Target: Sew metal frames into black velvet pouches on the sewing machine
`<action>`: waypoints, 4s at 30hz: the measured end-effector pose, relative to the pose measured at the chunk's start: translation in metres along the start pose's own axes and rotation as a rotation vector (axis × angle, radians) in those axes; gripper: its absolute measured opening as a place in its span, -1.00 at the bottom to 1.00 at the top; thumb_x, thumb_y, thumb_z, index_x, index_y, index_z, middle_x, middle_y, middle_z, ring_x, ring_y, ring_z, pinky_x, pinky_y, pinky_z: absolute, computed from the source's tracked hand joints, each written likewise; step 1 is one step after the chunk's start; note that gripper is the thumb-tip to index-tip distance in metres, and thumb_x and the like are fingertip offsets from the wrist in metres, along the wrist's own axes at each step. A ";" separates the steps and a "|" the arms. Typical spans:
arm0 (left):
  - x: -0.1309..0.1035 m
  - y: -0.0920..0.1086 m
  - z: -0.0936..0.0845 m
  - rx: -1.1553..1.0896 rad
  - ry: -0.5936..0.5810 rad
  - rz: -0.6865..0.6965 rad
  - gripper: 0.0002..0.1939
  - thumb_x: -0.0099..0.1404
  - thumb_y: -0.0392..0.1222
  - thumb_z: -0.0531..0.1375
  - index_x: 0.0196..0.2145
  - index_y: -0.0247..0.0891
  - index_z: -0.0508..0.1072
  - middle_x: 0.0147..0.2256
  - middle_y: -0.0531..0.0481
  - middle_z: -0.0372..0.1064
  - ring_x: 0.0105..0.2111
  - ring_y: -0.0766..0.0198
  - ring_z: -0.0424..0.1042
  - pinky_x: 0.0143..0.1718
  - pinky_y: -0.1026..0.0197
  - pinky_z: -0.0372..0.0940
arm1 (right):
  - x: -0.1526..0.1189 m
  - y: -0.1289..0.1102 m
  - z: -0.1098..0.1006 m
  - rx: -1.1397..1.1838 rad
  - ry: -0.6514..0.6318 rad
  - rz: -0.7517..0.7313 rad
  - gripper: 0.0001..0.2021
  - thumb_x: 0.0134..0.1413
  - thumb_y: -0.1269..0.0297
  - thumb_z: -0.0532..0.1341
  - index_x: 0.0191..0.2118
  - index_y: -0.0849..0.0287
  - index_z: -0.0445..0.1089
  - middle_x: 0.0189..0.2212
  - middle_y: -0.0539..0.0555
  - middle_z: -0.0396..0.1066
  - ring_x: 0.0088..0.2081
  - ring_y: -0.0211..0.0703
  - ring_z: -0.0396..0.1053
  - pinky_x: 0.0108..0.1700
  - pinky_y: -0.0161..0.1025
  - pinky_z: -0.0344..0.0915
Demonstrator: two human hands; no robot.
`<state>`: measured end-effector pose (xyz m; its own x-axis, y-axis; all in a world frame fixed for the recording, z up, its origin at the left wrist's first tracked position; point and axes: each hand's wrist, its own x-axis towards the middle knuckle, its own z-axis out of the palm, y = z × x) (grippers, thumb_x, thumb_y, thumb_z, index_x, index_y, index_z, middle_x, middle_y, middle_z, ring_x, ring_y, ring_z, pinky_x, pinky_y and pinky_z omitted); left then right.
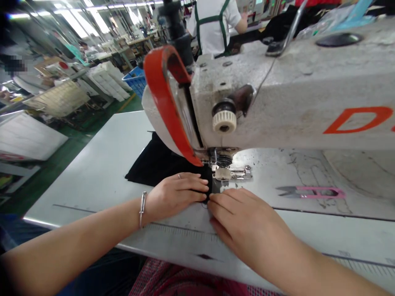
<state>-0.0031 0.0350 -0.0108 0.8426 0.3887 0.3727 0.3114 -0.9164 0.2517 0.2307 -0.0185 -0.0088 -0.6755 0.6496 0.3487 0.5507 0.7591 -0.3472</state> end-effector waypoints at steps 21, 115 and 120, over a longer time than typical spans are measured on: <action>0.025 -0.050 0.005 0.073 0.076 -0.254 -0.83 0.35 -0.23 0.15 -0.26 -0.15 0.57 -0.19 0.05 0.52 -0.13 0.29 0.47 -0.04 0.23 0.37 | 0.023 0.028 0.003 -0.275 -0.036 0.157 -0.71 0.25 0.25 0.04 -0.02 0.18 0.41 -0.24 0.16 0.45 -0.21 0.06 0.41 -0.22 -0.02 0.35; -0.078 0.174 -0.004 0.210 0.103 -0.423 -0.74 0.31 -0.29 0.19 -0.03 -0.22 0.43 -0.21 -0.07 0.37 -0.18 0.17 0.33 -0.09 0.07 0.27 | -0.080 -0.115 0.059 1.365 0.141 0.947 -0.79 0.08 0.24 0.22 -0.17 0.18 0.47 -0.33 0.04 0.49 -0.35 -0.21 0.40 -0.34 -0.30 0.30; -0.129 0.167 -0.022 0.241 0.477 -1.126 -0.72 0.28 -0.04 0.19 -0.14 -0.25 0.38 -0.24 -0.09 0.32 -0.22 0.10 0.36 -0.11 -0.04 0.28 | -0.072 -0.115 0.067 1.431 0.070 0.960 -0.81 -0.06 0.24 0.31 -0.30 0.21 0.48 -0.43 -0.01 0.44 -0.45 -0.27 0.30 -0.46 -0.35 0.17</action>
<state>-0.0693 -0.1655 0.0029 -0.1727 0.9185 0.3557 0.8715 -0.0258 0.4898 0.1835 -0.1556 -0.0526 -0.3500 0.8425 -0.4096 -0.1527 -0.4828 -0.8623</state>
